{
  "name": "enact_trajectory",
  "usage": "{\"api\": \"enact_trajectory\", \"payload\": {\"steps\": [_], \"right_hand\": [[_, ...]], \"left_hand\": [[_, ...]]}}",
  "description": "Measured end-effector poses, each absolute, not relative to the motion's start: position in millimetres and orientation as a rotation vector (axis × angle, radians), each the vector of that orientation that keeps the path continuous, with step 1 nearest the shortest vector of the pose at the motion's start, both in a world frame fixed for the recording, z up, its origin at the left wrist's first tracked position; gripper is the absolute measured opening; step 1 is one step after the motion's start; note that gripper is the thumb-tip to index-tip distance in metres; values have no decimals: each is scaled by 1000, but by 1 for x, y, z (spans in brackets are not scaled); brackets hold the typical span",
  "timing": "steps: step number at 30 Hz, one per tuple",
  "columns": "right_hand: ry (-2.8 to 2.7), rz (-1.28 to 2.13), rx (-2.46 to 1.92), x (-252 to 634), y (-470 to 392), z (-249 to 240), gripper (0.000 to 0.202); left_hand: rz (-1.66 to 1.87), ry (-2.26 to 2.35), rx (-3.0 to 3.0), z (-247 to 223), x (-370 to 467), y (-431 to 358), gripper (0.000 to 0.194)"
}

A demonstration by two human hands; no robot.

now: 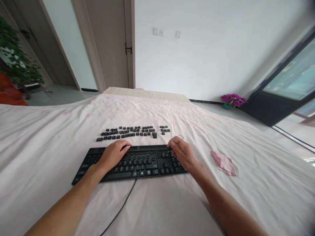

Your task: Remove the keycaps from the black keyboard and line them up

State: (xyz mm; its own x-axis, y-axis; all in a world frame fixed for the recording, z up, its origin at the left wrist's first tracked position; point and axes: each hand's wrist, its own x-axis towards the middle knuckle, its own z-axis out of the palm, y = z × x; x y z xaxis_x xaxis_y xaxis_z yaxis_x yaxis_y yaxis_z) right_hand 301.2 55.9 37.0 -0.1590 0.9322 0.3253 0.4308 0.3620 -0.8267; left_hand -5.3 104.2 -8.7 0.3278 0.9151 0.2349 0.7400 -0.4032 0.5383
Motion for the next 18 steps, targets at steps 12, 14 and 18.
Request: {"api": "enact_trajectory", "payload": {"steps": [12, 14, 18], "right_hand": [[-2227, 519, -991, 290, 55, 39, 28], [-2213, 525, -981, 291, 56, 38, 29], [-2081, 608, -1025, 299, 59, 33, 28]], "left_hand": [[697, 1478, 2281, -7, -5, 104, 27], [693, 1476, 2280, -8, -5, 104, 27], [690, 1478, 2272, -7, -6, 104, 26]]}}
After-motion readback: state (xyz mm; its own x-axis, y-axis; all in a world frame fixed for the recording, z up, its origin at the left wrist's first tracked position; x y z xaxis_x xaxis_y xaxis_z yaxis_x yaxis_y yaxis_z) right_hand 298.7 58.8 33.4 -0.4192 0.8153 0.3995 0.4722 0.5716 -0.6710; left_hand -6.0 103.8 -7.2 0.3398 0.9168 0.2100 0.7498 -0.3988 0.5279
